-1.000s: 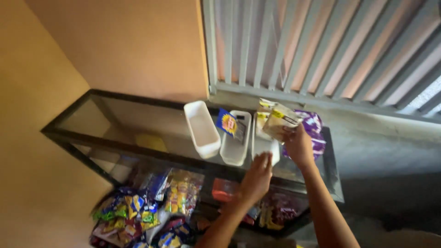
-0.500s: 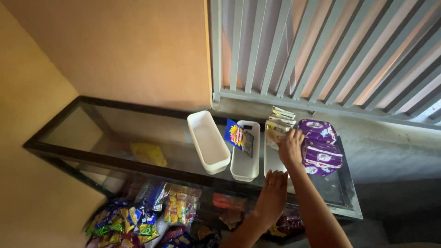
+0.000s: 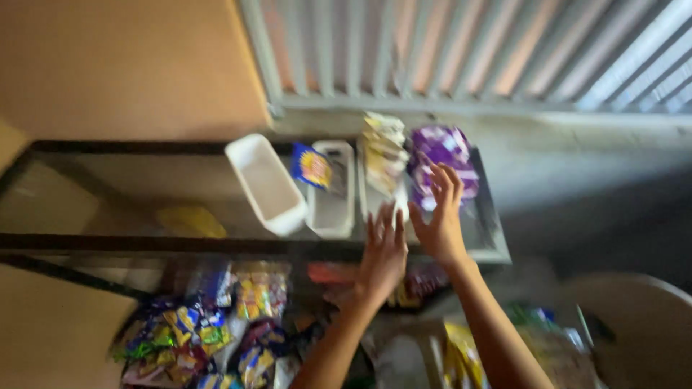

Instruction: Organizing and rearranging various snack packages on shelves and in containers.

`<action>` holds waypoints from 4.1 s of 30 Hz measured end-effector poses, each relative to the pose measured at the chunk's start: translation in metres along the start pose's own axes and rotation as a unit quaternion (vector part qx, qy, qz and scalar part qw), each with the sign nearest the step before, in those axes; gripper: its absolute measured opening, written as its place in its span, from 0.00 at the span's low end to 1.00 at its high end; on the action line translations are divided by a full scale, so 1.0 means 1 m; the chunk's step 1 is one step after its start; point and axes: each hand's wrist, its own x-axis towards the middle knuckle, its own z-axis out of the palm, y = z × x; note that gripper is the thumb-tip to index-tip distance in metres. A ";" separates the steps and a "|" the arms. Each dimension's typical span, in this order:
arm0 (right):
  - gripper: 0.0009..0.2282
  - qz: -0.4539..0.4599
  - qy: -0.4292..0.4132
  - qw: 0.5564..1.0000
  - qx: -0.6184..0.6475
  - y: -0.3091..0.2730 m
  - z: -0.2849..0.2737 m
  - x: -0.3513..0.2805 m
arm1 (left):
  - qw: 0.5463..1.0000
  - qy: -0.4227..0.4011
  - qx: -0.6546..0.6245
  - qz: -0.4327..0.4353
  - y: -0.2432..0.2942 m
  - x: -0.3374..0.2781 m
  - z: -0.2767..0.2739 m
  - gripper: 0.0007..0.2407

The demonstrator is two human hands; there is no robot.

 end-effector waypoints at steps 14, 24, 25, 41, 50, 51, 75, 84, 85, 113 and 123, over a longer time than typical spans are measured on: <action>0.19 0.280 -0.105 0.937 -0.182 0.175 -0.255 -0.350 | 0.907 -0.223 -0.356 -0.004 0.248 -0.142 0.204 0.20; 0.36 0.386 -0.187 0.887 -0.171 0.224 -0.282 -0.547 | 0.827 -0.337 -0.362 -0.268 0.304 -0.282 0.389 0.24; 0.36 0.385 -0.190 0.888 -0.168 0.213 -0.281 -0.537 | 0.827 -0.336 -0.360 -0.271 0.309 -0.284 0.395 0.24; 0.21 0.486 0.044 0.812 0.320 0.170 -0.294 -0.405 | 0.820 -0.152 -0.521 -0.185 0.282 -0.161 0.271 0.13; 0.15 0.382 -0.121 0.839 0.368 0.082 -0.211 -0.218 | 0.910 -0.002 -0.347 -0.228 0.173 -0.078 0.097 0.12; 0.15 0.353 -0.150 0.864 0.327 0.073 -0.198 -0.195 | 0.927 0.052 -0.315 -0.198 0.162 -0.065 0.066 0.12; 0.37 0.048 -0.096 0.940 -0.323 0.104 0.109 0.056 | 0.990 -0.078 0.120 -0.012 -0.019 -0.005 0.016 0.37; 0.45 0.038 -0.154 0.965 -0.210 0.115 0.118 0.077 | 0.996 -0.005 0.094 -0.008 -0.023 -0.006 0.028 0.28; 0.45 0.039 -0.153 0.965 -0.210 0.102 0.116 0.084 | 0.996 -0.005 0.093 -0.007 -0.023 -0.005 0.026 0.28; 0.30 0.357 -0.104 0.870 -0.323 0.150 -0.245 -0.290 | 0.955 -0.084 -0.281 0.048 0.169 -0.085 0.091 0.23; 0.34 0.377 -0.262 0.871 -0.177 0.231 -0.298 -0.510 | 0.839 -0.302 -0.405 -0.203 0.257 -0.306 0.406 0.24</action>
